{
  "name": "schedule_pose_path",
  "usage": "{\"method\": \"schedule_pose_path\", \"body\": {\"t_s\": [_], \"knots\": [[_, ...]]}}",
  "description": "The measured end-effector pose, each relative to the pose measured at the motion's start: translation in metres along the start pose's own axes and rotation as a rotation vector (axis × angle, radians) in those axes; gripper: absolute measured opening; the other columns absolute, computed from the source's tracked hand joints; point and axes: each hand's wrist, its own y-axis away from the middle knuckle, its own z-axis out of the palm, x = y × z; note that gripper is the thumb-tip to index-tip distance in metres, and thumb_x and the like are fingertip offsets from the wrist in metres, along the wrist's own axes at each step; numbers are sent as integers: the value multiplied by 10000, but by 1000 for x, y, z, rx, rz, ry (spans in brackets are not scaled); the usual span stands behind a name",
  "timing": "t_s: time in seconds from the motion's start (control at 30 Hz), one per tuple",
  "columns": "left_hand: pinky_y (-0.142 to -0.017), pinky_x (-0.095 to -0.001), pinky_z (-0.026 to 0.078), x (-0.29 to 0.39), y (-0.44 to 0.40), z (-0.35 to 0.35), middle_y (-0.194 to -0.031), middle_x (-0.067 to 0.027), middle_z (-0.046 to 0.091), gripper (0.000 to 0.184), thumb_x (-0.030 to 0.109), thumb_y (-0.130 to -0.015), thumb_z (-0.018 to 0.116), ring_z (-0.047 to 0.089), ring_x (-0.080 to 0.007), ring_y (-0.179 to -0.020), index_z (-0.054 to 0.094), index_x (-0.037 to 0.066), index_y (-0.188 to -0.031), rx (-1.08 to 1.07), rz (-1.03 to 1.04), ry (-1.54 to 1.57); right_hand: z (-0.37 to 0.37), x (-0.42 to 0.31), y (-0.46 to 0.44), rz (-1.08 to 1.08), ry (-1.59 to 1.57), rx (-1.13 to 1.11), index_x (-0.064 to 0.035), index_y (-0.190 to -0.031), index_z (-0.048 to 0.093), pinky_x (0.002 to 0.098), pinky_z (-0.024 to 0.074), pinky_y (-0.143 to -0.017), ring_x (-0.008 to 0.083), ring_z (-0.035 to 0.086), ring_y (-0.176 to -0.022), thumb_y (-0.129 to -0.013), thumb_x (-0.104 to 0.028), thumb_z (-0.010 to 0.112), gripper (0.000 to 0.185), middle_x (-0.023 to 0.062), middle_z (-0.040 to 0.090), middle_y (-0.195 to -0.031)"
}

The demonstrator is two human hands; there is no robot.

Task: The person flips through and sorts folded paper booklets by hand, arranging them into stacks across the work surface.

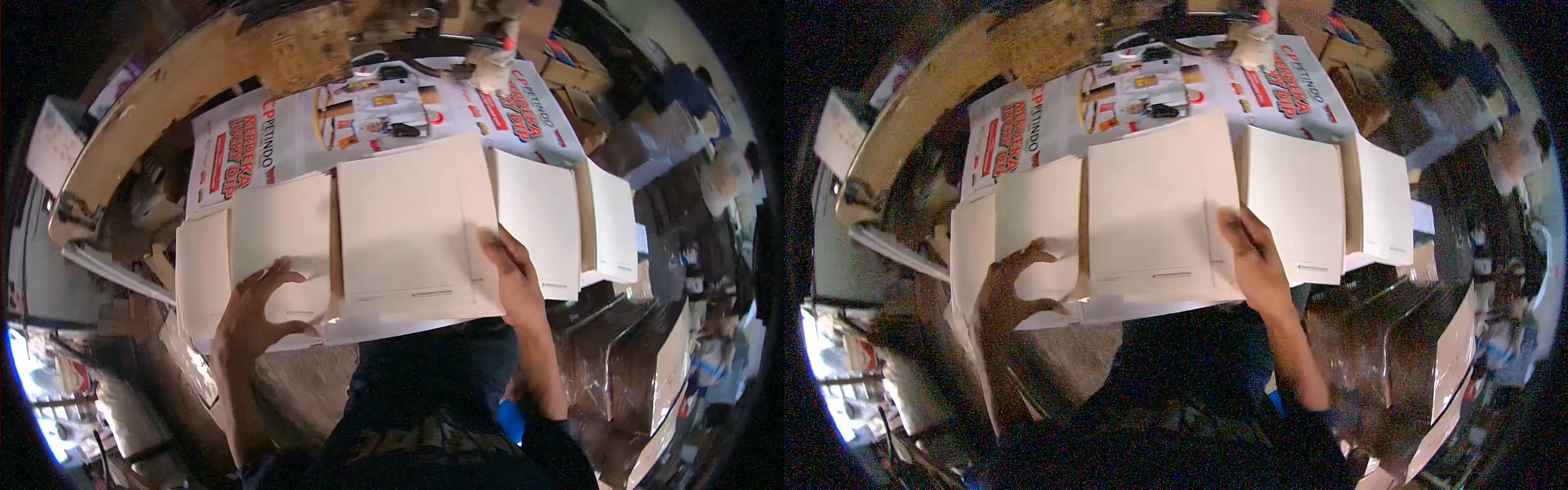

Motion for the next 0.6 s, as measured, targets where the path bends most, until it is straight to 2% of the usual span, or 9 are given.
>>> {"method": "schedule_pose_path", "body": {"t_s": [0.07, 0.1, 0.13, 0.2, 0.23, 0.33, 0.47, 0.53, 0.6], "knots": [[-1080, -465, 386, -11, 4, -7, -1260, -130, 604, 504, 225, -662, 840, 491, -378, -1246, 655, 126, -1120, 14, 97, 218, 13, -18, 3, 20, 10, -11, 17, -1209, 575, 293, 434, -935, 147, 569, -1035, -907, -194, 653, 376, 91, 637, -1123], [-915, -419, 530, -23, 6, 0, -994, -165, 698, 284, 143, -729, 801, 658, -343, -965, 694, 41, -972, 76, 74, 391, 15, -22, 3, -137, 233, -156, 17, -1183, 582, 300, 450, -919, 149, 583, -1013, -892, -181, 669, 362, 86, 645, -1105], [-915, -419, 530, -21, 11, -5, -994, -165, 698, 284, 143, -729, 801, 658, -343, -965, 694, 41, -972, 91, 57, 396, 17, -23, 4, -297, 453, -300, 16, -1158, 588, 306, 466, -902, 150, 597, -991, -877, -168, 685, 349, 82, 653, -1087], [-690, -336, 589, -13, 21, -20, -841, -178, 703, 228, 76, -766, 774, 691, -226, -761, 676, -30, -943, 94, -245, 484, 23, -13, 4, -353, 436, -304, 10, -1138, 592, 303, 491, -860, 145, 614, -945, -853, -130, 704, 336, 64, 663, -1042], [-533, -263, 555, -21, 25, -10, -717, -135, 677, 212, 72, -791, 763, 653, -124, -636, 653, -87, -880, 231, -135, 586, 23, -5, 2, -293, 282, -282, 8, -1137, 593, 294, 491, -854, 142, 614, -945, -853, -122, 703, 331, 62, 663, -1037], [-555, -273, 554, -29, 39, -8, -717, -107, 666, 188, 89, -811, 748, 656, -123, -664, 619, -48, -801, 415, -194, 594, 23, 6, -2, -116, -47, -169, -5, -1190, 569, 303, 471, -913, 147, 602, -1019, -870, -87, 667, 345, 73, 649, -1076], [-567, -261, 548, -61, 38, 30, -726, -56, 643, 225, 131, -862, 718, 623, -98, -630, 546, 28, -759, 892, -24, 1280, 56, -6, 14, -172, -387, -53, 14, -1216, 566, 298, 458, -911, 167, 598, -1020, -871, -67, 643, 362, 91, 632, -1124], [-537, -257, 530, -59, 37, 29, -739, -25, 632, 210, 147, -877, 707, 603, -90, -614, 564, 41, -766, 941, -55, 1236, 67, -14, 17, -160, -500, -56, 34, -1231, 558, 281, 453, -892, 159, 606, -983, -876, -73, 636, 378, 89, 635, -1116], [-805, -325, 505, -63, 42, 31, -995, -69, 626, 220, 116, -891, 664, 596, -152, -969, 594, 0, -1064, 956, -170, 1259, 67, -5, 21, -757, 441, 112, 36, -1247, 549, 274, 440, -899, 143, 589, -992, -875, -97, 645, 406, 84, 635, -1104]]}}
